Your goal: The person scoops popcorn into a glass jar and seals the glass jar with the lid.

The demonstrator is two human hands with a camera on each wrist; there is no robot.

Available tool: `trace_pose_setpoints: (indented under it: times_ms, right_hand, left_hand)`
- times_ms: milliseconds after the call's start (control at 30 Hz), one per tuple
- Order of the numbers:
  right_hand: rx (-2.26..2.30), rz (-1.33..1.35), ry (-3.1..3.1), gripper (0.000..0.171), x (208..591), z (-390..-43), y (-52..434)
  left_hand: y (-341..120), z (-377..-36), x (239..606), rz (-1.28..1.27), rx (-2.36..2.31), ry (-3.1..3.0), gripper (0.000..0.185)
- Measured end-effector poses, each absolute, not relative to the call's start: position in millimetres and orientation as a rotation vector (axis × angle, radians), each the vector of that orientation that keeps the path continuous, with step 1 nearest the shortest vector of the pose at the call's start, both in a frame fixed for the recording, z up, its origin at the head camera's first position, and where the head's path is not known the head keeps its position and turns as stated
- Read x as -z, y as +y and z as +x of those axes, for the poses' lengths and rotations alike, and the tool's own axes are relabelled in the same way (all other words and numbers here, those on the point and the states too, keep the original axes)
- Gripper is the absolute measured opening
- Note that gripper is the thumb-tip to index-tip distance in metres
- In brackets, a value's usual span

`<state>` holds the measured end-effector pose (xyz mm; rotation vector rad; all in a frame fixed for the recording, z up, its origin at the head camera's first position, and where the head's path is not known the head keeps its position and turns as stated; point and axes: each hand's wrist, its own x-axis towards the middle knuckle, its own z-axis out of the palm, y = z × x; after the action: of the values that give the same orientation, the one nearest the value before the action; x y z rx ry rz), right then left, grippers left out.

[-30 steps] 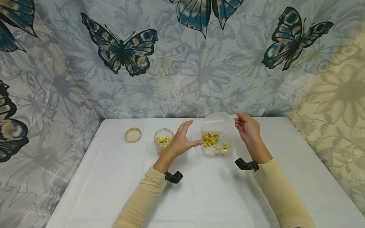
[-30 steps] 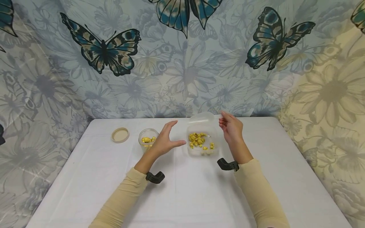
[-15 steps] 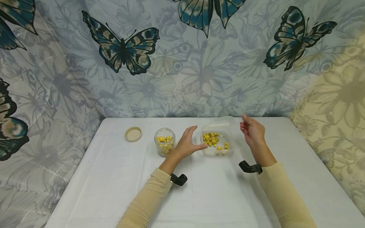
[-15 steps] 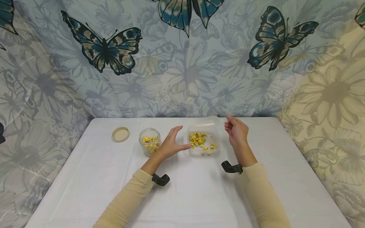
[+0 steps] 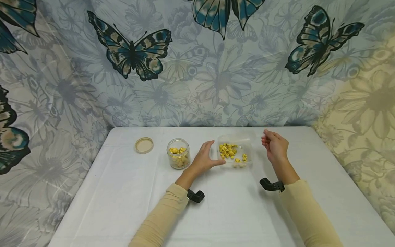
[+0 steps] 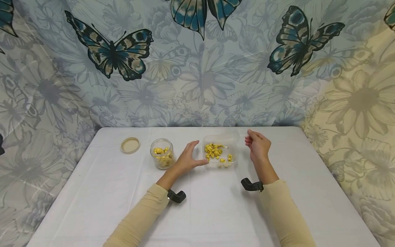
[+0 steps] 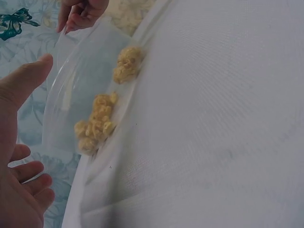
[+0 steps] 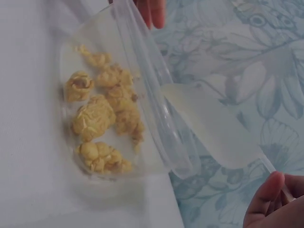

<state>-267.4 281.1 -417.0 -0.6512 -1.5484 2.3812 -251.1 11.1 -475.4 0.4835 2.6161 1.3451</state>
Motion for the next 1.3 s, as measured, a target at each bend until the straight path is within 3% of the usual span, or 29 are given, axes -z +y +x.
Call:
trace_pose_setpoints:
  times_ms: [400, 667, 867, 1067, 1300]
  right_hand:
    - [-2.054, -0.493, -1.668, 0.006, 418, -265, 273]
    - [-1.746, -0.372, -1.934, 0.017, 429, -266, 268]
    - [-1.793, -0.331, -1.966, 0.021, 438, -268, 266]
    - [-1.981, -0.461, -1.985, 0.022, 446, -271, 268]
    - [-2.08, -0.533, -2.024, 0.007, 456, -276, 274]
  left_hand:
    - [19, -250, 486, 0.516, -1.336, 2.609, 0.101]
    - [22, -248, 487, 0.521, -1.333, 2.603, 0.101]
    - [25, -248, 489, 0.557, -1.315, 2.602, 0.099]
    - [27, -248, 491, 0.569, -1.299, 2.637, 0.098]
    - [27, -249, 488, 0.566, -1.267, 2.656, 0.098]
